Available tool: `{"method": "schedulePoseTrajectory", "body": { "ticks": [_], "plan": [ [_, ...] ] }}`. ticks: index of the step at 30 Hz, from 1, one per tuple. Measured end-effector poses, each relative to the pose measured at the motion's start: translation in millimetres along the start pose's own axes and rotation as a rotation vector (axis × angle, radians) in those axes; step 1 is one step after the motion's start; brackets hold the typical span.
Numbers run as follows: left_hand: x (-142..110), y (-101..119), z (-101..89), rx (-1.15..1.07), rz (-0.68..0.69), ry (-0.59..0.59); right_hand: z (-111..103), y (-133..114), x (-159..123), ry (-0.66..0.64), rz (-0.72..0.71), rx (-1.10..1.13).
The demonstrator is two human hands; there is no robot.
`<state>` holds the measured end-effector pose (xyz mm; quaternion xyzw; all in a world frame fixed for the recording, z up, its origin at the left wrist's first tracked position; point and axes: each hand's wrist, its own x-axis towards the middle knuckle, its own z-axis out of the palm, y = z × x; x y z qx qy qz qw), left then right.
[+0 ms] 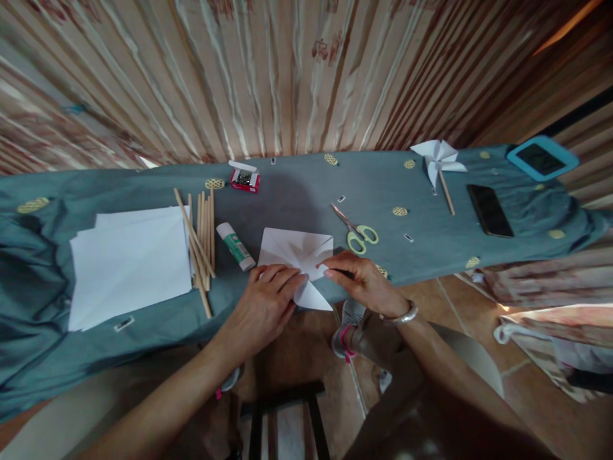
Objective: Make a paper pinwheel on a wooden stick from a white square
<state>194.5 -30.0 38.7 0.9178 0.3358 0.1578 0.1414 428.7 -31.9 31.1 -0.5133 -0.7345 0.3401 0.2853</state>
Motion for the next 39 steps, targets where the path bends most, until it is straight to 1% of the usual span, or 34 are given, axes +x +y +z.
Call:
{"method": "schedulePoseTrajectory", "body": {
  "ticks": [5, 7, 10, 12, 16, 19, 24, 28, 33, 39],
  "plan": [
    [3, 1, -1.7, -0.002, -0.004, -0.015, 8, 3, 6, 0.026, 0.166, 0.15],
    [3, 0, -2.6, -0.009, -0.03, -0.02, 9, 2, 8, 0.015, 0.187, 0.187],
    [3, -3, -5.9, -0.028, -0.074, -0.017, 10, 0, 13, 0.023, 0.13, 0.191],
    [3, -5, -9.8, -0.052, -0.097, -0.006, 10, -1, 15, 0.045, 0.097, 0.142],
    [3, -7, -19.0, -0.162, -0.174, 0.049, 11, -4, 16, 0.057, 0.089, 0.037],
    [1, -8, -22.9, -0.248, -0.224, 0.087, 12, -4, 16, 0.07, 0.096, 0.005],
    [-2, -11, -18.7, -0.255, -0.262, 0.125, 13, -7, 17, 0.06, 0.09, -0.047],
    [-2, -11, -14.1, -0.236, -0.276, 0.107, 11, -11, 19, 0.027, 0.08, -0.076],
    [-2, -9, -11.6, -0.237, -0.284, 0.074, 10, -12, 21, 0.008, 0.074, -0.065],
    [1, -6, -9.2, -0.23, -0.28, 0.058, 11, -13, 24, -0.012, 0.068, -0.105]
  ]
}}
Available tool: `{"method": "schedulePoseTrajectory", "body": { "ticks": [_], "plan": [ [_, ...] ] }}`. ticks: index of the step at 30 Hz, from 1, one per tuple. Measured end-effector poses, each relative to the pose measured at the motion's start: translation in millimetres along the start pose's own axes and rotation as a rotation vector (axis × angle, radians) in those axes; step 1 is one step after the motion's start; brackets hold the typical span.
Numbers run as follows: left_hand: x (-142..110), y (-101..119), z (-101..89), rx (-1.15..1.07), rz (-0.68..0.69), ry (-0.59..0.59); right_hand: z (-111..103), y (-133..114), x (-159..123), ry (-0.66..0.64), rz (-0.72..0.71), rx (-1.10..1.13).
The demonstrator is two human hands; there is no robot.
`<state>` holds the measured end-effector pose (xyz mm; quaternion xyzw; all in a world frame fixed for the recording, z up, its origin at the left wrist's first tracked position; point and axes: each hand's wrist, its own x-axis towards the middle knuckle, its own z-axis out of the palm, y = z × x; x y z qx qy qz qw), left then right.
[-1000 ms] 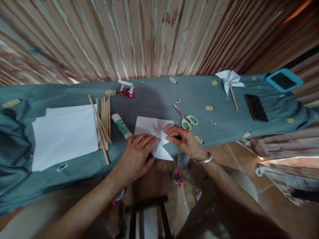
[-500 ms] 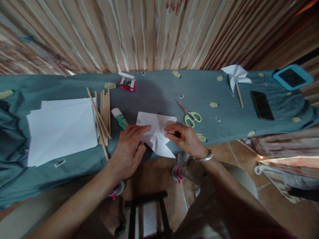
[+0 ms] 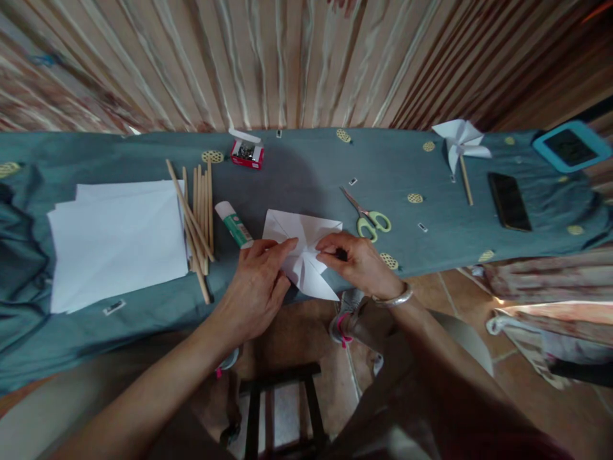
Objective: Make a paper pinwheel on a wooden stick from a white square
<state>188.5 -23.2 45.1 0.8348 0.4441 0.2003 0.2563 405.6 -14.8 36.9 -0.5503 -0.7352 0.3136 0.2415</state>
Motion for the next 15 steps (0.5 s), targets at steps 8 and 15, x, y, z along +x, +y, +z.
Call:
{"method": "schedulePoseTrajectory", "body": {
  "ticks": [8, 15],
  "plan": [
    [2.7, 8.2, 1.8, -0.014, 0.081, -0.05, -1.7, -2.4, 1.1, -0.006, -0.003, -0.028],
    [1.1, 7.8, 9.1, 0.013, 0.117, -0.069, -3.0, -3.5, 2.3, -0.028, 0.007, -0.055]
  ]
}}
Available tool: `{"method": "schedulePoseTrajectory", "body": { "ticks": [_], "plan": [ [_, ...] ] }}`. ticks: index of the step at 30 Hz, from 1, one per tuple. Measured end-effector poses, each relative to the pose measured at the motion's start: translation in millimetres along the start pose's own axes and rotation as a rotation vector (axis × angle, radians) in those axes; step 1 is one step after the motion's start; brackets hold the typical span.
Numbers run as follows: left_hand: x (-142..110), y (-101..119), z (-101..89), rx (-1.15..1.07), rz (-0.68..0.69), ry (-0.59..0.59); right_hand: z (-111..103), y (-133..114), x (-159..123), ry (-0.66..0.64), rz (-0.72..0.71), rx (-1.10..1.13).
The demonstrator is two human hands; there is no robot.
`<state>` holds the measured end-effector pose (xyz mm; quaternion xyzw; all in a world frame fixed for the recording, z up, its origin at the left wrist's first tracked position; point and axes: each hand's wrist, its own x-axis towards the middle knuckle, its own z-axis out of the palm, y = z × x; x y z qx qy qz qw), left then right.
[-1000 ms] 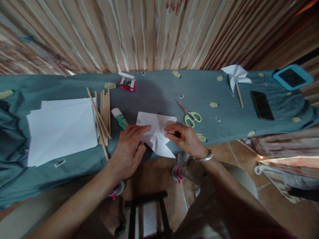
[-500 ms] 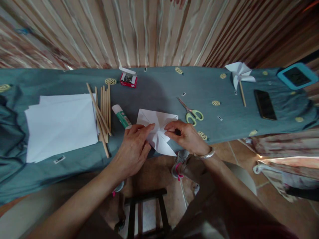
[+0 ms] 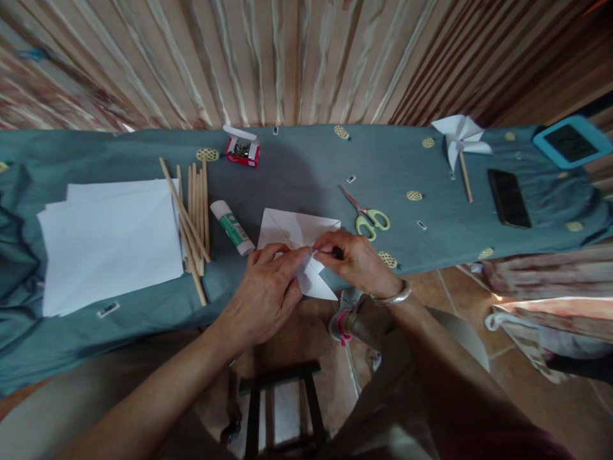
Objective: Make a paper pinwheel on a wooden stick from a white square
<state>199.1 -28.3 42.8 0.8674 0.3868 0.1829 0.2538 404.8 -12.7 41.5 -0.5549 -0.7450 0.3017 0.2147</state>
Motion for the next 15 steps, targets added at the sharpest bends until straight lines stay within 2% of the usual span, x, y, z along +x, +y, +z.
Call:
{"method": "schedulePoseTrajectory", "body": {
  "ticks": [15],
  "plan": [
    [1.5, -4.0, 4.6, 0.168, 0.04, -0.007, 0.7, -2.5, -1.1, 0.023, -0.021, -0.053]
  ]
}}
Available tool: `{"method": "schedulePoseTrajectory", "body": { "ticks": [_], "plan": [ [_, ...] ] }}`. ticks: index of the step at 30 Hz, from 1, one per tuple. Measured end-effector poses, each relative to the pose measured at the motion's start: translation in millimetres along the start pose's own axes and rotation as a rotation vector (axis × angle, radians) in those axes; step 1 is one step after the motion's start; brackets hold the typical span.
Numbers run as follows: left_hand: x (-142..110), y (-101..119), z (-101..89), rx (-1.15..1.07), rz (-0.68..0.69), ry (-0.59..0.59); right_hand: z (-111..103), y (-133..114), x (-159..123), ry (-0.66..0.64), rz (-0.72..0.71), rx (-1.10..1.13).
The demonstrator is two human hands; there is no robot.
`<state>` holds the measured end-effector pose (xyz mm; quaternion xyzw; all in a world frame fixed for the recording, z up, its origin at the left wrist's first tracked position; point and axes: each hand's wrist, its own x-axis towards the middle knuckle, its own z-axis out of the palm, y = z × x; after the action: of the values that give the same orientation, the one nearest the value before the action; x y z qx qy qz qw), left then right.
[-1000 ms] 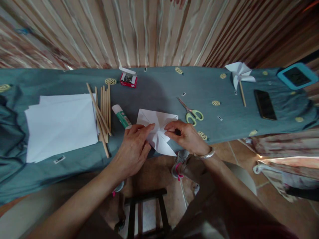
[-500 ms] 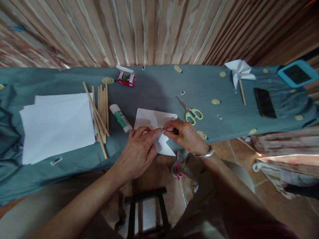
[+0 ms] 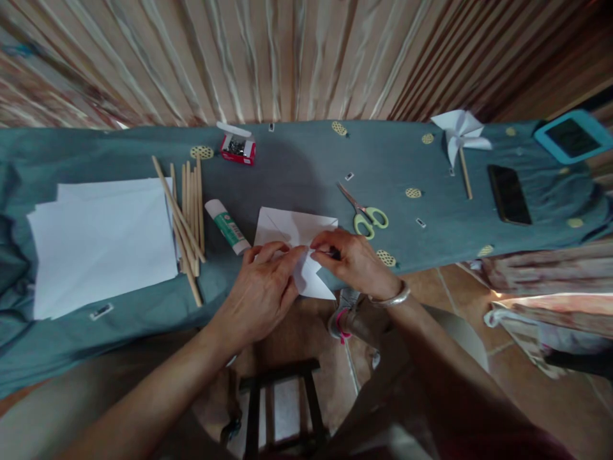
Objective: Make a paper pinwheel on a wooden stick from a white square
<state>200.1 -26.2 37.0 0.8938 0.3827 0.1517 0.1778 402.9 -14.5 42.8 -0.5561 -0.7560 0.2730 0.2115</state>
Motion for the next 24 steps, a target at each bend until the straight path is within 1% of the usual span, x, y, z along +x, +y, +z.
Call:
{"method": "schedulePoseTrajectory", "body": {
  "ticks": [6, 9, 13, 16, 20, 22, 24],
  "plan": [
    [5, 4, -2.3, 0.109, 0.042, -0.003, 0, 0, -4, 0.033, -0.063, -0.08],
    [9, 5, -2.3, 0.106, 0.034, -0.014, 2, 1, -6, 0.066, -0.109, -0.143],
    [9, 2, 0.5, 0.094, 0.053, 0.021, 4, 3, -8, 0.063, -0.168, -0.231],
    [6, -2, 1.3, 0.064, 0.044, 0.034, 4, 4, -9, 0.114, -0.163, -0.194],
    [3, -8, -1.8, -0.045, 0.007, 0.027, 1, 9, -6, 0.269, -0.121, -0.106],
    [4, -9, -2.9, -0.089, -0.012, 0.032, 1, 13, -1, 0.282, -0.108, -0.093],
    [5, -10, -2.4, -0.129, -0.036, 0.044, 2, 18, 5, 0.242, -0.107, -0.111]
  ]
}}
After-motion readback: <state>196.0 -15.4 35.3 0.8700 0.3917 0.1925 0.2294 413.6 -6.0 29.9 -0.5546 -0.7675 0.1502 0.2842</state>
